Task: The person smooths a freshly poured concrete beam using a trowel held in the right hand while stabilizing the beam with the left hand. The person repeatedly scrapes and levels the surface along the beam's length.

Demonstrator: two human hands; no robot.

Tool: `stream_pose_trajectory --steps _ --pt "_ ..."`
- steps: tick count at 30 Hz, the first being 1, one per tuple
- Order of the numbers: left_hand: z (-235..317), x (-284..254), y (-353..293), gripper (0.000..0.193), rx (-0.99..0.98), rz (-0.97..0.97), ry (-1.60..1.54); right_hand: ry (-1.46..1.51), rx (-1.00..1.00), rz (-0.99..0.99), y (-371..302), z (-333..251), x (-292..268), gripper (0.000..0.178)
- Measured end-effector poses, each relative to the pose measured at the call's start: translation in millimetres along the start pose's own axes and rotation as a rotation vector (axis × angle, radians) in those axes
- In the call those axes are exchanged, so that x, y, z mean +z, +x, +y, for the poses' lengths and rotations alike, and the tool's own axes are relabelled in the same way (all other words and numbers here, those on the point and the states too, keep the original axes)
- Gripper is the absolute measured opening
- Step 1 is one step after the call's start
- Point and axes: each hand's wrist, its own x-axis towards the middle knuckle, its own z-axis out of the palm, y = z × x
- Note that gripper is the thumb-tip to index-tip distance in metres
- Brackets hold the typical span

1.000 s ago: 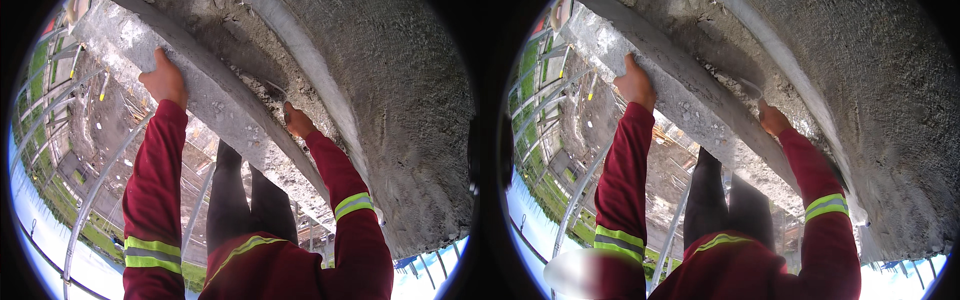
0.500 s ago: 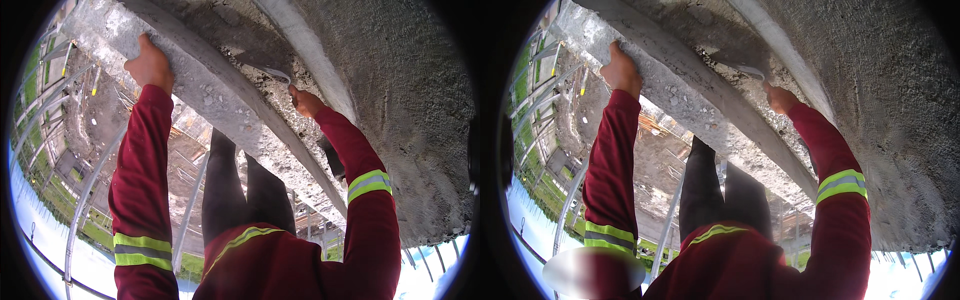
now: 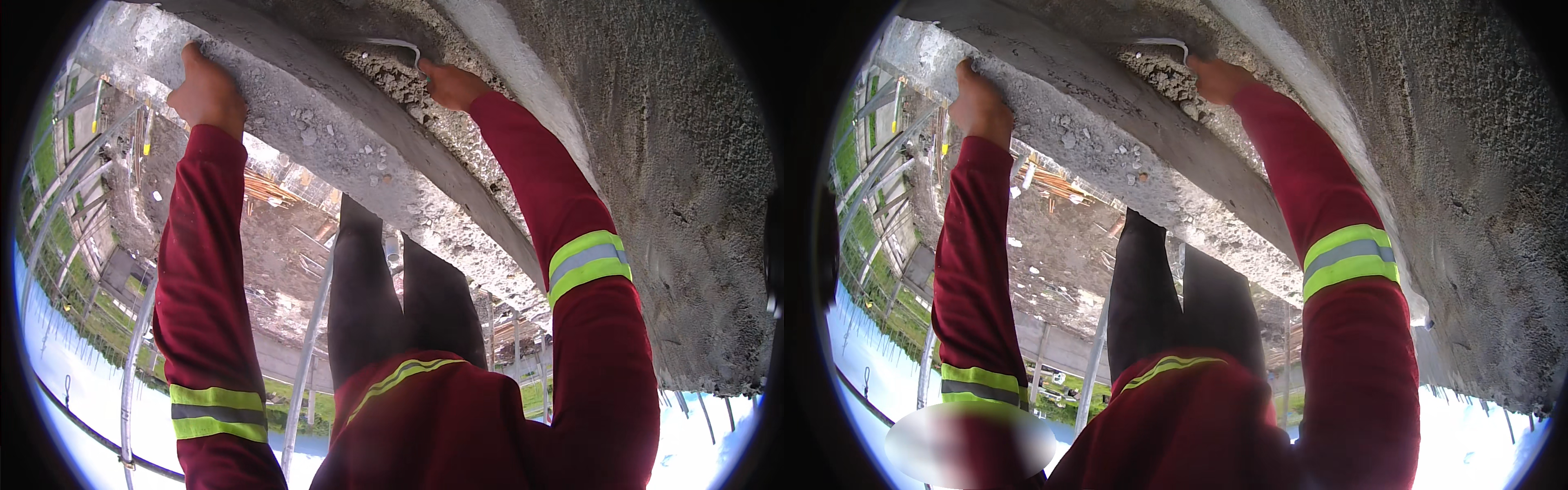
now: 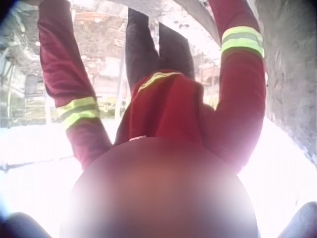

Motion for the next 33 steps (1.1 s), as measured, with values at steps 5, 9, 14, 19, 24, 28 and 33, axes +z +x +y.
stream_pose_trajectory --steps 5,9,14,19,24,28,33 --pt "2 -3 -4 0.088 -0.006 0.013 0.029 -0.02 0.305 -0.446 -99 60 26 0.042" --pt "-6 -1 6 0.089 -0.018 -0.025 -0.043 0.018 0.176 -0.173 -163 69 27 0.021" --pt "-17 2 22 0.091 -0.013 -0.015 -0.1 0.309 0.338 0.125 -198 74 52 0.033" --pt "-20 2 25 0.092 0.002 -0.048 -0.182 0.363 0.469 0.15 -220 121 90 0.047" --pt "-22 0 25 0.091 0.024 -0.088 -0.164 0.533 0.373 0.064 -214 150 93 0.048" --pt "-23 1 27 0.082 0.037 -0.08 -0.213 0.546 0.681 -0.115 -191 150 69 0.042" --pt "-24 3 28 0.066 0.019 0.002 -0.213 0.641 0.666 -0.198 -183 149 43 0.043"
